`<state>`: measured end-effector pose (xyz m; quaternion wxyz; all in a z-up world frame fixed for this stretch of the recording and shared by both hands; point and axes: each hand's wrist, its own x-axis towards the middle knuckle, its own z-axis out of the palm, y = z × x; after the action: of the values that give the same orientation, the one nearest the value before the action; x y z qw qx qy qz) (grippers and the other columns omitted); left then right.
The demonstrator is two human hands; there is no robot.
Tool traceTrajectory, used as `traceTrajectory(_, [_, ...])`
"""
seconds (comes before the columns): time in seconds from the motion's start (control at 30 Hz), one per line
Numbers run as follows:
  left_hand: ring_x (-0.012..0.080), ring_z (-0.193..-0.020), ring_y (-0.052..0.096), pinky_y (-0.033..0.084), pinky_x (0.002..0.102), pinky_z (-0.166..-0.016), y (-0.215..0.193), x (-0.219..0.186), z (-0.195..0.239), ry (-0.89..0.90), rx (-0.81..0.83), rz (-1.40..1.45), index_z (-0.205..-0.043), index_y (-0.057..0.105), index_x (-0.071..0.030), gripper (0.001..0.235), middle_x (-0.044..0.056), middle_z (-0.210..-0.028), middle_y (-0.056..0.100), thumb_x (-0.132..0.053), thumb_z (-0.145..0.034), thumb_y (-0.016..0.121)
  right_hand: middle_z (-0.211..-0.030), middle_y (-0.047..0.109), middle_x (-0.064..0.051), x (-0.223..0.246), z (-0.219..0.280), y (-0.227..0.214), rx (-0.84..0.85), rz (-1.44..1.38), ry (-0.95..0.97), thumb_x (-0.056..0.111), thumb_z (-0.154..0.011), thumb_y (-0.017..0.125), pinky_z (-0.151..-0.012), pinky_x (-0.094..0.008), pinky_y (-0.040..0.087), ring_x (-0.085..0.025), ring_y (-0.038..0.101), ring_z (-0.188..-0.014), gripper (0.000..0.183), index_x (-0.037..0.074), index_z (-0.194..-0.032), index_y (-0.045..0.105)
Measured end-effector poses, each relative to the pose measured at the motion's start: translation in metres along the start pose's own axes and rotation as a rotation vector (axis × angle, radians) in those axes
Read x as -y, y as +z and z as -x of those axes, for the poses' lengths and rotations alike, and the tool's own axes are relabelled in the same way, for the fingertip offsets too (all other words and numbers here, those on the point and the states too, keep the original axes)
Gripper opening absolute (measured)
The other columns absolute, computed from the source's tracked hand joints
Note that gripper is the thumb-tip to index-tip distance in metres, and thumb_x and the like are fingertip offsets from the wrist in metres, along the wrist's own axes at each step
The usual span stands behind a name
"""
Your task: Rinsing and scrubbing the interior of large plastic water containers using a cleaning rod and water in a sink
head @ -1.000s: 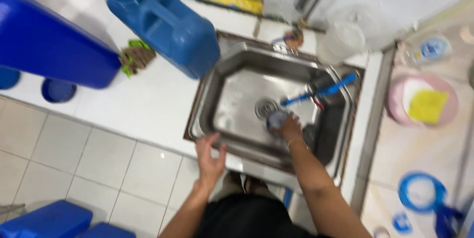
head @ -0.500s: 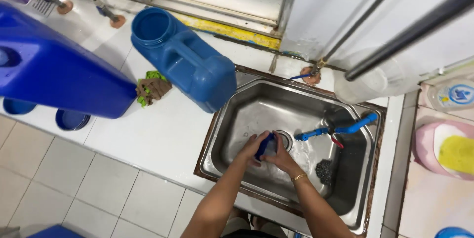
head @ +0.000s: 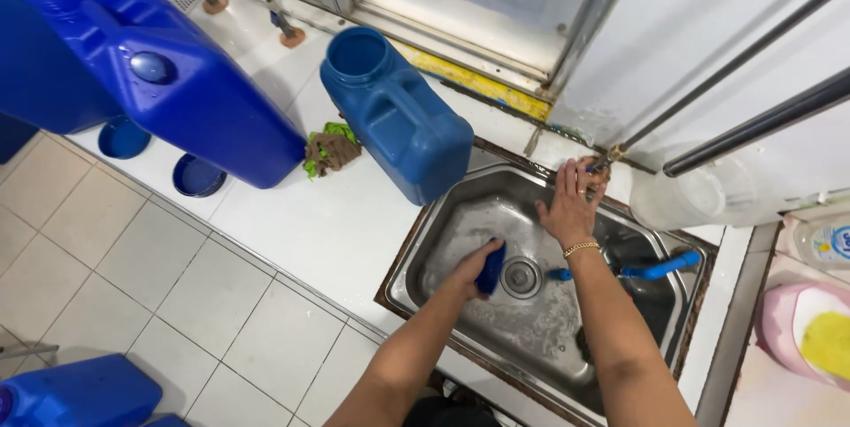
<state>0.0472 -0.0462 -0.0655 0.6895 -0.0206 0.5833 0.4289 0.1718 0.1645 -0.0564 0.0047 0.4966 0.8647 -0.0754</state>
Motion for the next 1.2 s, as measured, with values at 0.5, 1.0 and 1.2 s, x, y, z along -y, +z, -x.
traceTrajectory(0.5, [0.0568, -0.131, 0.049, 0.044, 0.081, -0.09, -0.014, 0.018, -0.059, 0.032, 0.099, 0.388, -0.159, 0.032, -0.013, 0.112, 0.031, -0.153, 0.039, -0.066, -0.082, 0.094, -0.175, 0.013, -0.003, 0.026, 0.005, 0.015, 0.322, 0.283, 0.062, 0.056, -0.102, 0.037, -0.123, -0.068, 0.01, -0.026, 0.008, -0.161, 0.076, 0.011, -0.163, 0.026])
traceTrajectory(1.0, [0.0369, -0.091, 0.068, 0.062, 0.062, -0.062, 0.062, 0.014, -0.076, 0.327, -0.229, 0.294, -0.125, 0.062, 0.0, 0.069, 0.023, -0.109, 0.064, -0.055, -0.089, 0.083, -0.094, 0.081, -0.015, 0.04, 0.049, -0.003, 0.47, -0.397, 0.178, 0.038, -0.09, 0.041, -0.092, -0.053, 0.056, -0.036, 0.076, -0.098, 0.052, 0.01, -0.094, 0.084])
traceTrajectory(1.2, [0.0157, -0.056, 0.05, 0.062, 0.07, -0.073, 0.084, 0.014, -0.129, 0.153, 0.248, 0.414, -0.113, 0.07, -0.017, 0.035, -0.002, -0.087, 0.062, -0.046, -0.094, 0.073, -0.09, 0.081, -0.018, 0.069, 0.07, -0.102, 0.471, -0.381, 0.309, 0.048, -0.091, 0.044, -0.094, -0.054, 0.054, -0.038, 0.073, -0.108, 0.056, 0.009, -0.104, 0.081])
